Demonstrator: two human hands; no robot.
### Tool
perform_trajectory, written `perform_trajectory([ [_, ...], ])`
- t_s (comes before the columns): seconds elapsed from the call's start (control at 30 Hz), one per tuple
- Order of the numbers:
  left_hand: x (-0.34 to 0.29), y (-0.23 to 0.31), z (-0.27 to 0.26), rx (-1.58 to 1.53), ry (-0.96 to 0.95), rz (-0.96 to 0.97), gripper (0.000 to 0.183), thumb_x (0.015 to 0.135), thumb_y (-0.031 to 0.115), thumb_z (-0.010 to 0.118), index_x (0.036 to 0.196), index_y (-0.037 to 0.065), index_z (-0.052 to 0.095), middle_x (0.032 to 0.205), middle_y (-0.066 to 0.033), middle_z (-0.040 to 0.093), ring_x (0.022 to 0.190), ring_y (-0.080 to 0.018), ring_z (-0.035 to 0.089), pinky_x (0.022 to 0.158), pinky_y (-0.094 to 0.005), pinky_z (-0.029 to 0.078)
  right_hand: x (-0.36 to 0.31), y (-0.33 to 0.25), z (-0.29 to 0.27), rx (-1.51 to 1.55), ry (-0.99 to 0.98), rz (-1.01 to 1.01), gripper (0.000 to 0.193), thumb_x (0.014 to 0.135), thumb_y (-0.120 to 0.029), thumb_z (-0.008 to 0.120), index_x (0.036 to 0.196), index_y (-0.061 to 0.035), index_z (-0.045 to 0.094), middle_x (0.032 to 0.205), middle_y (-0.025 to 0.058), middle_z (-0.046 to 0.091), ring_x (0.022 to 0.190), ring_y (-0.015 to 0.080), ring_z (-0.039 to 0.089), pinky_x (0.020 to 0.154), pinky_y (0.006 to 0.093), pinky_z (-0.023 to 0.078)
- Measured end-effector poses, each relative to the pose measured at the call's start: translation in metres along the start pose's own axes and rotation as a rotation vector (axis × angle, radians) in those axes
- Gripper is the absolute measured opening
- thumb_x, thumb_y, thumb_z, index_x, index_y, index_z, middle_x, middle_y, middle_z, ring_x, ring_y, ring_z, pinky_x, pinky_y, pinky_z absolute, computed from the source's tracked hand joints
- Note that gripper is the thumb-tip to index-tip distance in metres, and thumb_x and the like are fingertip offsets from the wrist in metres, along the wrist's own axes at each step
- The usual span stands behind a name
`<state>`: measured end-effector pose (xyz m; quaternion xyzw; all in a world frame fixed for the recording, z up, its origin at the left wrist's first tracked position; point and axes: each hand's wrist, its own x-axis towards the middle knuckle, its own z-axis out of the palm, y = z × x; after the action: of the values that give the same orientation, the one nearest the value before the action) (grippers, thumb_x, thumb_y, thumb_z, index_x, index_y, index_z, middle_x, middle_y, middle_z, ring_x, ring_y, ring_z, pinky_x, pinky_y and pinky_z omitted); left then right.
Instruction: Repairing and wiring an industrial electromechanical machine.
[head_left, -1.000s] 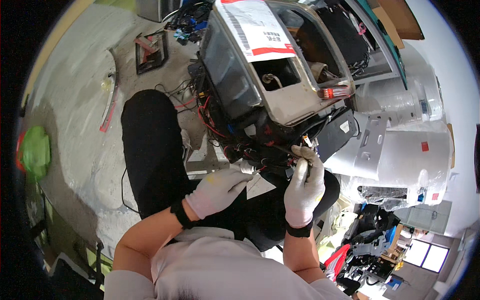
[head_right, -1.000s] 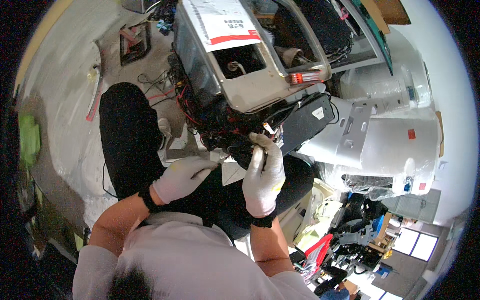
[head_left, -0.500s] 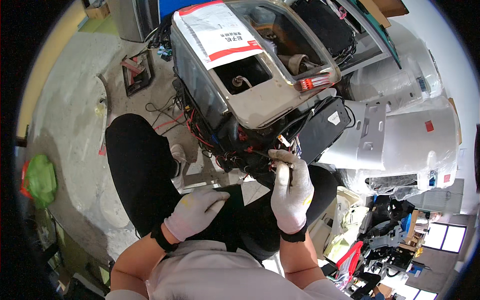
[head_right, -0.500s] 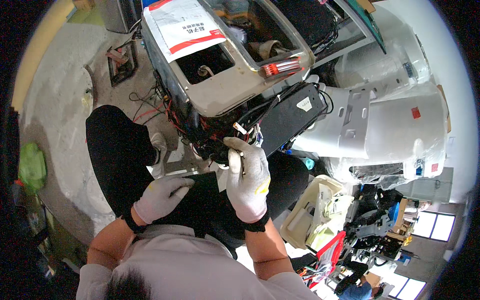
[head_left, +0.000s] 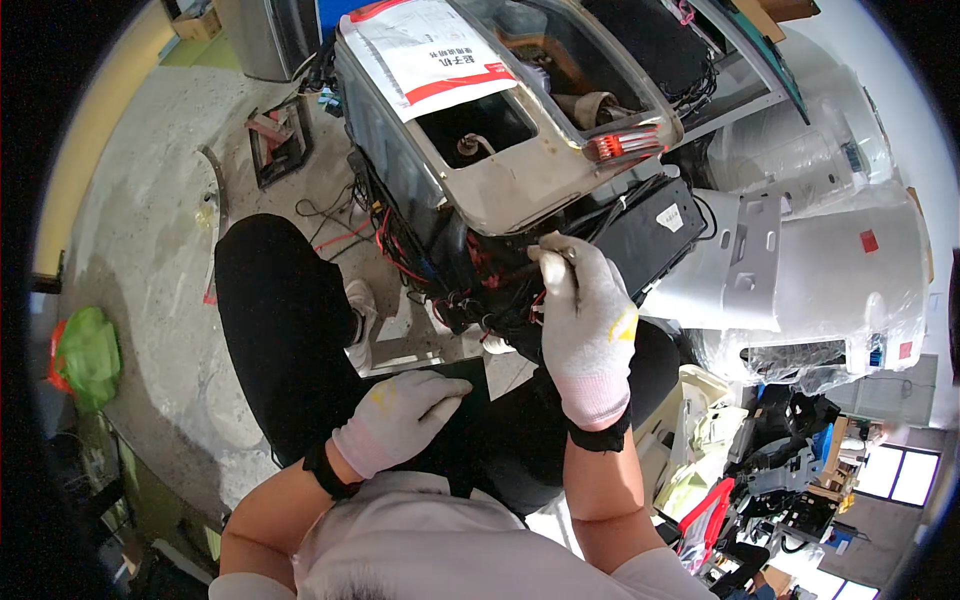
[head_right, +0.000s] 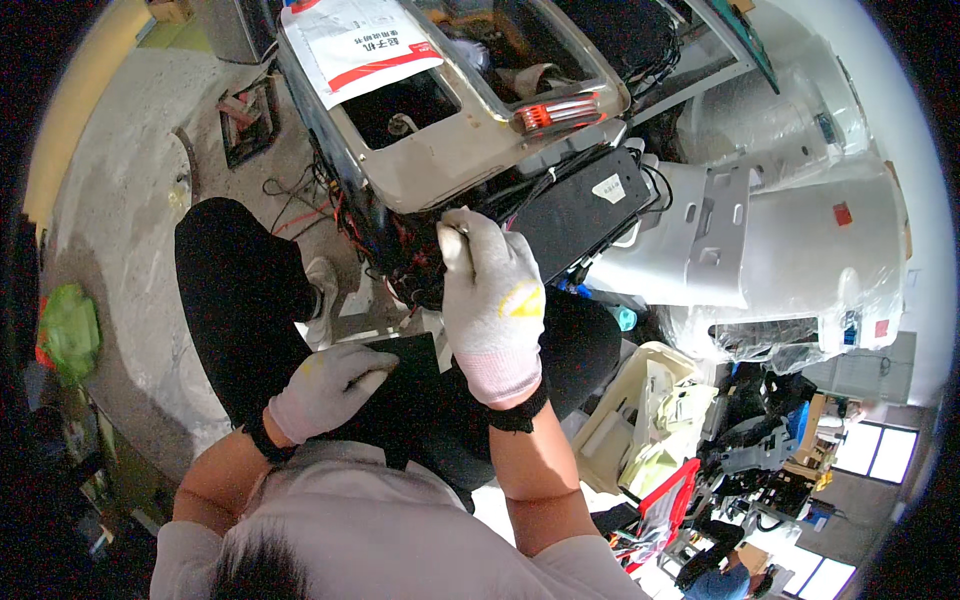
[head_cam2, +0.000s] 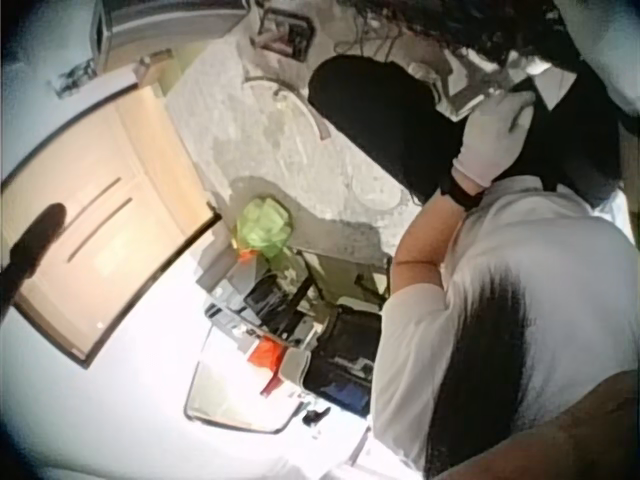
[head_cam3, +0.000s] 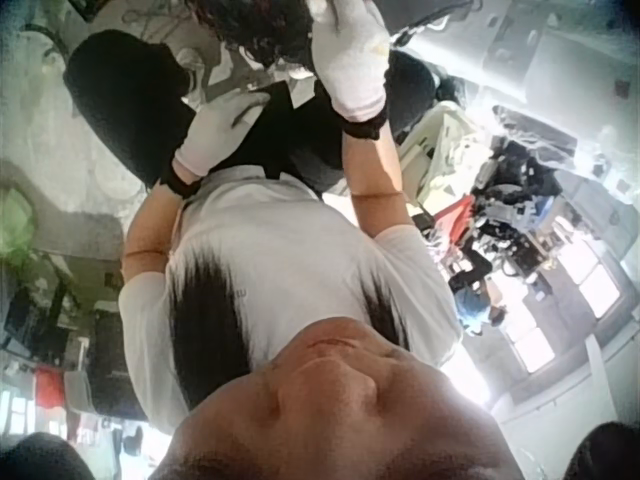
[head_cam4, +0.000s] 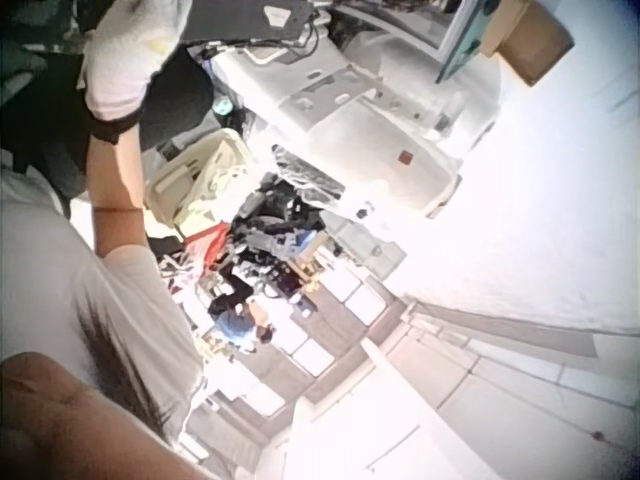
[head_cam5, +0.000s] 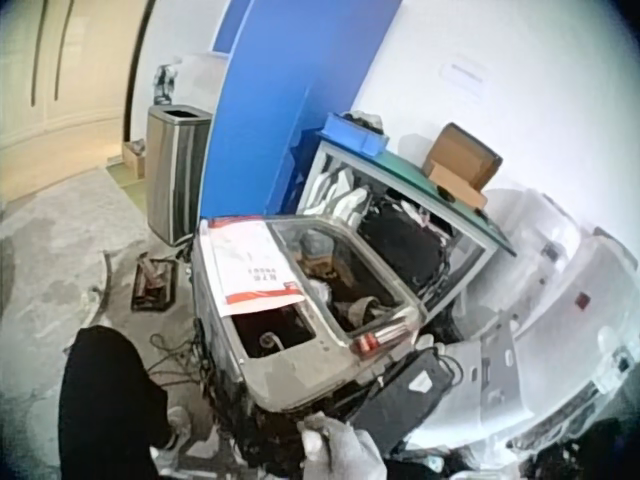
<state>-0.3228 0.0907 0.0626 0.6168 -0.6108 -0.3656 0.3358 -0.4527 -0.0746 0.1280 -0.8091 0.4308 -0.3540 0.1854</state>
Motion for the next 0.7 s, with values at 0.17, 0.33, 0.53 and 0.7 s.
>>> perform_trajectory([
  [0.17, 0.003, 0.003, -0.005, 0.011, -0.018, 0.002, 0.020, 0.090, 0.017, 0.062, 0.105, 0.007, 0.069, 0.098, -0.0137, 0.068, 0.091, -0.0313, 0.066, 0.080, -0.0389, 0.053, 0.015, -0.002, 0.006, -0.071, -0.086, 0.004, 0.013, 0.092, -0.015, 0.061, 0.098, -0.0038, 0.063, 0.080, 0.0175, 0.066, 0.078, 0.0362, 0.063, 0.069, 0.0403, 0.050],
  [0.33, 0.005, 0.001, -0.010, 0.064, 0.073, 0.080, 0.020, 0.091, 0.017, 0.060, 0.107, 0.008, 0.067, 0.093, -0.0128, 0.066, 0.087, -0.0319, 0.063, 0.076, -0.0393, 0.052, 0.006, -0.008, 0.000, -0.024, -0.143, -0.161, 0.011, 0.088, -0.014, 0.064, 0.096, -0.0070, 0.063, 0.081, 0.0132, 0.065, 0.078, 0.0358, 0.061, 0.069, 0.0442, 0.049],
  [0.53, 0.001, 0.002, -0.014, 0.062, 0.065, 0.051, 0.021, 0.090, 0.017, 0.061, 0.107, 0.008, 0.067, 0.093, -0.0134, 0.066, 0.088, -0.0322, 0.063, 0.077, -0.0394, 0.052, -0.004, -0.005, -0.005, -0.021, -0.092, 0.113, 0.012, 0.092, -0.009, 0.060, 0.100, -0.0022, 0.065, 0.089, 0.0141, 0.068, 0.082, 0.0287, 0.066, 0.075, 0.0356, 0.051],
  [0.7, 0.002, 0.003, -0.014, 0.063, 0.036, 0.034, 0.020, 0.089, 0.016, 0.062, 0.106, 0.007, 0.068, 0.096, -0.0133, 0.068, 0.089, -0.0321, 0.065, 0.079, -0.0399, 0.053, 0.001, -0.003, -0.010, -0.046, -0.168, -0.061, 0.012, 0.090, -0.008, 0.061, 0.098, -0.0006, 0.066, 0.088, 0.0160, 0.069, 0.085, 0.0319, 0.066, 0.075, 0.0366, 0.051],
])
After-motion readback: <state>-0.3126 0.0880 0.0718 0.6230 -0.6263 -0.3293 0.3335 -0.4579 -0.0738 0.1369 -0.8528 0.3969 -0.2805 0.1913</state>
